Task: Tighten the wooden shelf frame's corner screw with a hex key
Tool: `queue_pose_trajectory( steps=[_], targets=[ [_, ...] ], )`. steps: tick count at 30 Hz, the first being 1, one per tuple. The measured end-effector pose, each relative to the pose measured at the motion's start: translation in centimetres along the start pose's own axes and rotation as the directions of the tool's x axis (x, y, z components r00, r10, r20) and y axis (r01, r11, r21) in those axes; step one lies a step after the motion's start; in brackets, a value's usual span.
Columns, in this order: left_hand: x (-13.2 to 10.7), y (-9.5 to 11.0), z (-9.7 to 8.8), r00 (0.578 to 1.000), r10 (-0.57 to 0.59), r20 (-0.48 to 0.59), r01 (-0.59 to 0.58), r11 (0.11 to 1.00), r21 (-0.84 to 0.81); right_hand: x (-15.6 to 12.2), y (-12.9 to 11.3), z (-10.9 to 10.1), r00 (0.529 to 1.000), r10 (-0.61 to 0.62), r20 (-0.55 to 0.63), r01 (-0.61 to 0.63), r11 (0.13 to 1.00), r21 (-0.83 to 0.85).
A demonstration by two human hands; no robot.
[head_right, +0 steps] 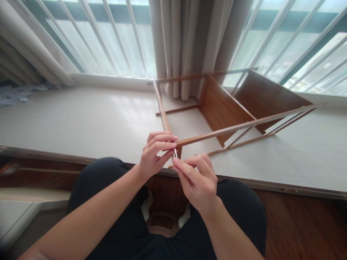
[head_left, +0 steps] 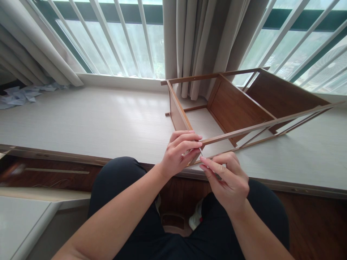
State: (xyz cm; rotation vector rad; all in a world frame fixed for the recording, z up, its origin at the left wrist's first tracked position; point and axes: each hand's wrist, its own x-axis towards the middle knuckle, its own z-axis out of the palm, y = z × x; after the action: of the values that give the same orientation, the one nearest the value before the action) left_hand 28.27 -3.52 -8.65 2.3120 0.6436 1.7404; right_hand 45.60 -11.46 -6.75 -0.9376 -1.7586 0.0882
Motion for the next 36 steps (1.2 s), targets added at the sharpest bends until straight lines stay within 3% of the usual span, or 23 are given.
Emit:
queue_pose_trajectory(
  steps=[17,24,36],
  targets=[
    [0.0,0.1,-0.1,1.000,0.006,-0.003,-0.006,1.000,-0.012,-0.3,0.4,0.5,0.997,0.072,0.031,-0.076,0.983,0.165],
    [0.0,0.1,0.0,1.000,-0.016,-0.007,0.016,1.000,-0.015,-1.1,0.3,1.0,0.943,0.331,0.038,-0.323,0.878,0.353],
    [0.0,0.2,-0.1,1.000,-0.009,0.000,0.009,1.000,0.007,-1.5,0.6,1.2,0.965,0.254,0.067,-0.261,0.899,0.353]
  ],
)
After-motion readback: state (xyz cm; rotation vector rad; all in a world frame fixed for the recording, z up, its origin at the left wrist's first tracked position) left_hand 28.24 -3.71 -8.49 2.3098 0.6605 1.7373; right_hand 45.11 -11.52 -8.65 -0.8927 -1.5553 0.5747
